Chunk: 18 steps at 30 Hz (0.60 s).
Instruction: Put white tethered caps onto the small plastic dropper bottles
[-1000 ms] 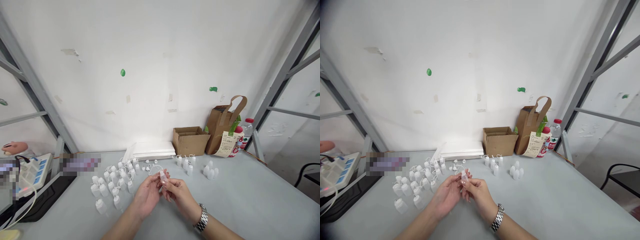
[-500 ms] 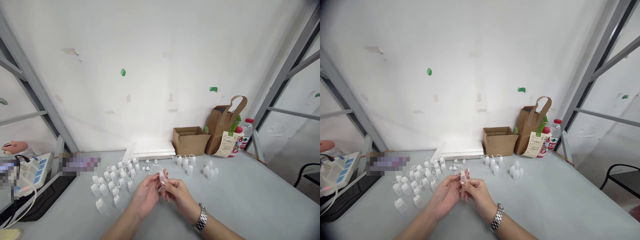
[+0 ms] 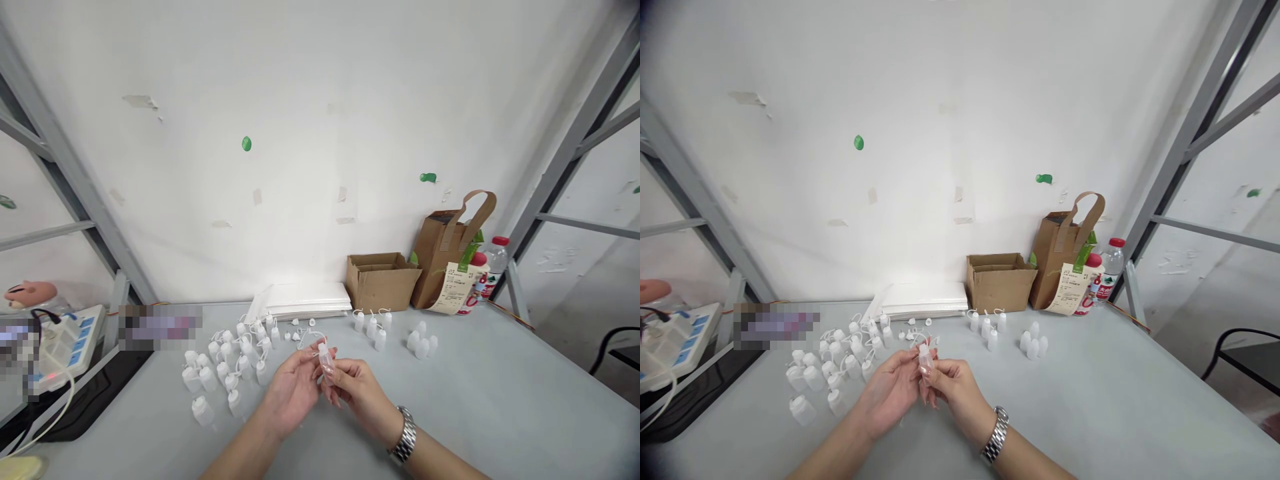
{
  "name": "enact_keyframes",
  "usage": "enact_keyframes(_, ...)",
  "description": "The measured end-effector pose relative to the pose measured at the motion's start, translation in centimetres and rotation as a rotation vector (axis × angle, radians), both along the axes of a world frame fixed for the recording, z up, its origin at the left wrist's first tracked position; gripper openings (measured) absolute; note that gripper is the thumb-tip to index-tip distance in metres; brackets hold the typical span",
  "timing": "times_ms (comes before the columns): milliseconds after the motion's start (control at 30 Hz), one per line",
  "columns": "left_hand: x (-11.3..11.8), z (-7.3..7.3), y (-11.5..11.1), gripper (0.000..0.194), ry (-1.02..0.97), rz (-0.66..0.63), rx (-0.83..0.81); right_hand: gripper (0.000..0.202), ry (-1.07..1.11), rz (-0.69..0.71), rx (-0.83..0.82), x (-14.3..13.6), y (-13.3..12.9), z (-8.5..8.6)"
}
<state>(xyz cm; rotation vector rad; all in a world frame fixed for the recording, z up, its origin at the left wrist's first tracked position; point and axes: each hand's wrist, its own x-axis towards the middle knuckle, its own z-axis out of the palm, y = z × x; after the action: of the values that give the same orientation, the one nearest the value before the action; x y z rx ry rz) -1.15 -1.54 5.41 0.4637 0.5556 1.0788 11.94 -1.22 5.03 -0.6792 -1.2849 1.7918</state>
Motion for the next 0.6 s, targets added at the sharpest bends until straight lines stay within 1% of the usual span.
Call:
enact_keyframes(100,0.2,0.3,-0.2,0.021,-0.013,0.054,-0.124,0.04,-0.008,0.038,0.027,0.0,-0.2,0.1)
enact_keyframes(133,0.2,0.4,-0.3,0.021,-0.01,0.062,-0.136,0.04,-0.01,0.049,0.032,0.0,-0.3,0.1)
enact_keyframes(233,0.2,0.6,-0.3,0.02,-0.009,0.055,-0.123,0.04,-0.029,0.071,0.034,0.0,-0.3,0.0)
enact_keyframes(333,0.2,0.5,-0.2,0.017,0.014,0.051,-0.09,0.039,-0.049,0.07,0.051,0.1,-0.1,0.0)
enact_keyframes(367,0.2,0.4,-0.2,0.015,0.03,0.057,-0.067,0.038,-0.06,0.047,0.068,0.1,0.1,0.0)
enact_keyframes(433,0.3,0.3,-0.1,0.014,0.058,0.082,-0.001,0.036,-0.103,-0.042,0.114,0.2,0.4,0.0)
enact_keyframes(600,0.6,0.4,-0.3,0.022,0.181,0.183,0.185,0.028,-0.342,-0.343,0.288,0.4,0.7,-0.4)
